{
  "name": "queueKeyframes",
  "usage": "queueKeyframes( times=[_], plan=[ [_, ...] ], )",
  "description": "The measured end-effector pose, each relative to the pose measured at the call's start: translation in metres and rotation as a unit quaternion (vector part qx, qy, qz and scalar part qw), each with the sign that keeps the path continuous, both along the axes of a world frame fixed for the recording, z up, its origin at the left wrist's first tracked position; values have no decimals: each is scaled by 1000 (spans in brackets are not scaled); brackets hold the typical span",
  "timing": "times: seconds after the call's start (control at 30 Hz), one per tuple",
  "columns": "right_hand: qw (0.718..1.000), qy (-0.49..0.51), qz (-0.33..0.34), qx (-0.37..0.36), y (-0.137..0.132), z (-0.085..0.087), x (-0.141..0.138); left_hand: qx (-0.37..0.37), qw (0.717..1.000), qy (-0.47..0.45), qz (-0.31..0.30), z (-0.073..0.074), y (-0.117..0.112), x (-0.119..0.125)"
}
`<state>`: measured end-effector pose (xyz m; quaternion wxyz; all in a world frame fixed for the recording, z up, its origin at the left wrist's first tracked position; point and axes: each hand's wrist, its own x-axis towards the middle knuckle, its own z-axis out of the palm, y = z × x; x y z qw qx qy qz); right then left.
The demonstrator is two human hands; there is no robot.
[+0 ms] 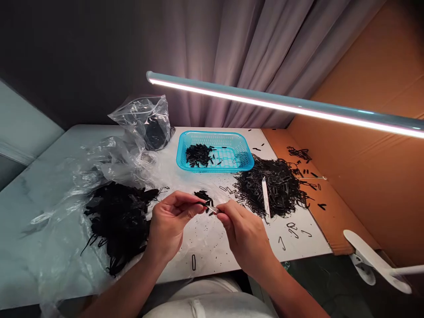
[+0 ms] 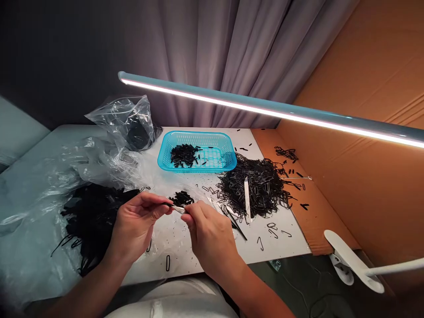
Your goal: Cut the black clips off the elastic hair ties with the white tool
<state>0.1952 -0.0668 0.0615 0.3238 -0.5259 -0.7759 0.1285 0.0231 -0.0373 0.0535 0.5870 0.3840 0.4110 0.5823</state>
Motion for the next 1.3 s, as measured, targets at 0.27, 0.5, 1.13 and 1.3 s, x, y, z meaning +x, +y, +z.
queueKeyframes(
  times=[0.27, 0.5, 1.13, 1.3],
  plan=[
    [999, -40, -9, 31, 2, 3, 9, 23, 999, 41, 0, 6, 2, 7],
    [998, -54, -7, 34, 0, 4, 11, 46, 996, 75, 6, 5, 1, 9],
    [997, 57, -16, -42, -6, 2, 19, 21, 997, 68, -11, 9, 1, 12],
    [993, 110, 14, -49, -7, 2, 21, 27, 997, 72, -5, 9, 0, 12]
  ],
)
